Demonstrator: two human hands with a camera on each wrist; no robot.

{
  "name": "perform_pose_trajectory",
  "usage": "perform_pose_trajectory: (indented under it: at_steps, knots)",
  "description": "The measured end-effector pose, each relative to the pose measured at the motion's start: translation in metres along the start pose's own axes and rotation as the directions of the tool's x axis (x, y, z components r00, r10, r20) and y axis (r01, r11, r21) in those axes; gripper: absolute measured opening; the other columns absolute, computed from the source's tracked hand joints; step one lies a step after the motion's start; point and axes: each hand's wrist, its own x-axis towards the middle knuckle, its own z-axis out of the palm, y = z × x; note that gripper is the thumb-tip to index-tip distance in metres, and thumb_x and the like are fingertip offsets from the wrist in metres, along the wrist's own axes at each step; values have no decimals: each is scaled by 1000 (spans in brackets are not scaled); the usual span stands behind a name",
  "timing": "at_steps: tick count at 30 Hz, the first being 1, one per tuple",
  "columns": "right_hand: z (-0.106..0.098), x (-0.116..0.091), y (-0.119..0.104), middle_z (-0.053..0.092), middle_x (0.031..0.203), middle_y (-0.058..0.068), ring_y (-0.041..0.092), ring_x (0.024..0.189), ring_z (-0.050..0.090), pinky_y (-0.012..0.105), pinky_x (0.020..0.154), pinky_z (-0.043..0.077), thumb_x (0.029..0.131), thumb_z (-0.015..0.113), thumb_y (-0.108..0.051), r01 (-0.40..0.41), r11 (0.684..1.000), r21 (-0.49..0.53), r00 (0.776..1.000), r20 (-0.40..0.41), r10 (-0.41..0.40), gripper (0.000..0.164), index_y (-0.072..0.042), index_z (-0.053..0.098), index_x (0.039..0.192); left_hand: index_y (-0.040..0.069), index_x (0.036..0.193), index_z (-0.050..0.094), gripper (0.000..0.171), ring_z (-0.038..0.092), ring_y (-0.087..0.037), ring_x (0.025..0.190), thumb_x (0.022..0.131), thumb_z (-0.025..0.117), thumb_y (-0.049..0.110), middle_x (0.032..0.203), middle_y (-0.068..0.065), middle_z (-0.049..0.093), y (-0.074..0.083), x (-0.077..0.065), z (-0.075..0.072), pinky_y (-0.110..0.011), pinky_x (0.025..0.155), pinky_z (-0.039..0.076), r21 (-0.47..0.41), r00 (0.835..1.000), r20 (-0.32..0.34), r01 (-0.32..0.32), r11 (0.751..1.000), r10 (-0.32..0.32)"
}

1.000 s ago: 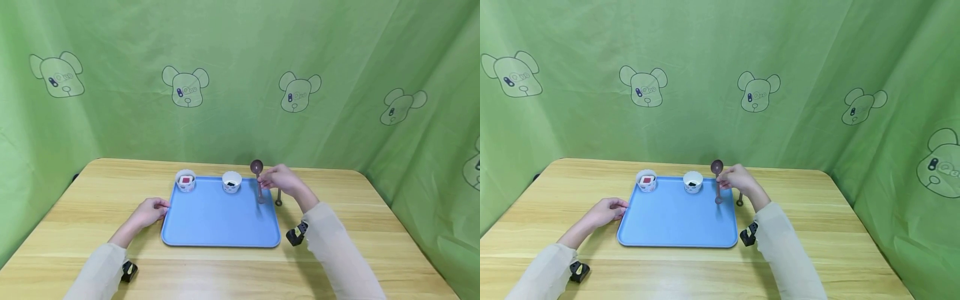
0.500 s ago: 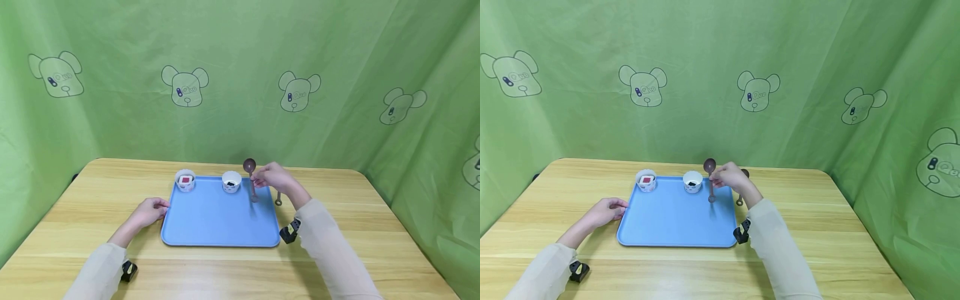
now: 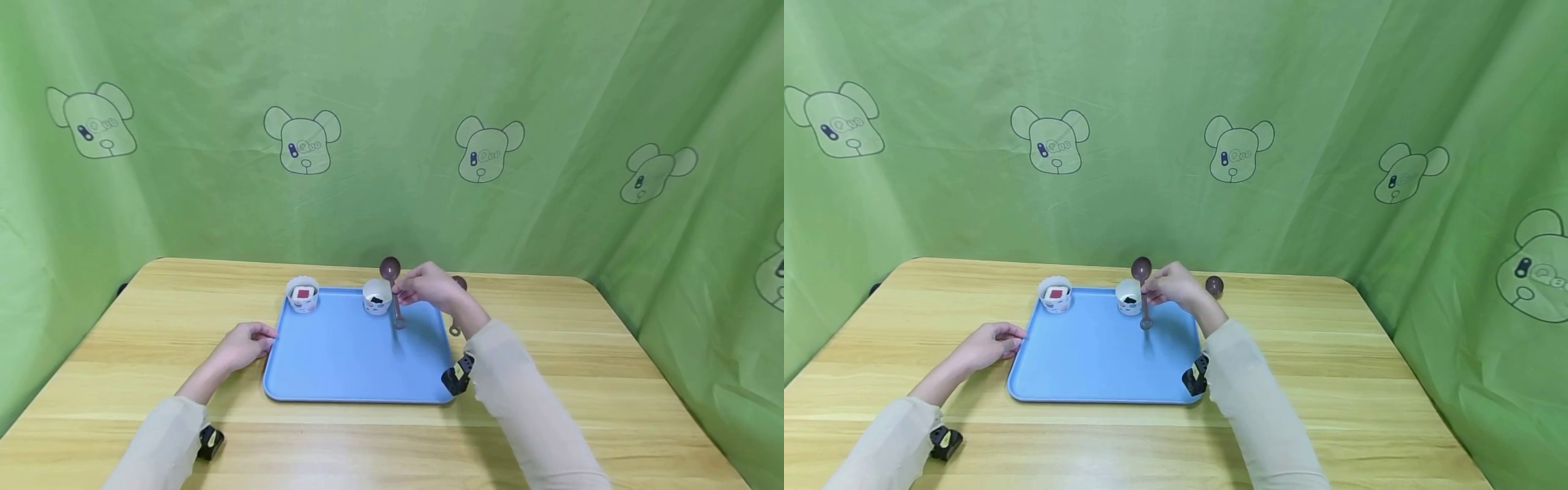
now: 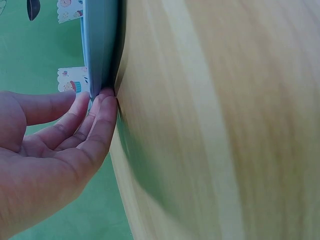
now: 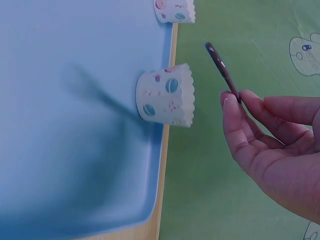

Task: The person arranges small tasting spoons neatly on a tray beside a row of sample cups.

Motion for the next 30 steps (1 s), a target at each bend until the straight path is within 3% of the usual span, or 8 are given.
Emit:
perform_pose_trajectory:
  at_steps: [14,30]
  knots:
    - [27,8,-7,63,89,20,22,74,61,46,87,47,91,47,1,18,1000,6,999,34,-19,23,17,58,103,-15,101,55,18,57,-19,79,89,47,-5,91,-20,60,1,-1,0,-32,70,53,7,1000,-1,-12,1000,12]
    - [51,20,0,61,81,14,18,69,59,42,81,51,88,49,4,7,999,45,999,36,-9,21,19,58,100,-14,102,55,18,58,-23,83,90,46,-4,94,-22,59,1,0,-1,-33,72,53,22,1000,8,-6,1000,6]
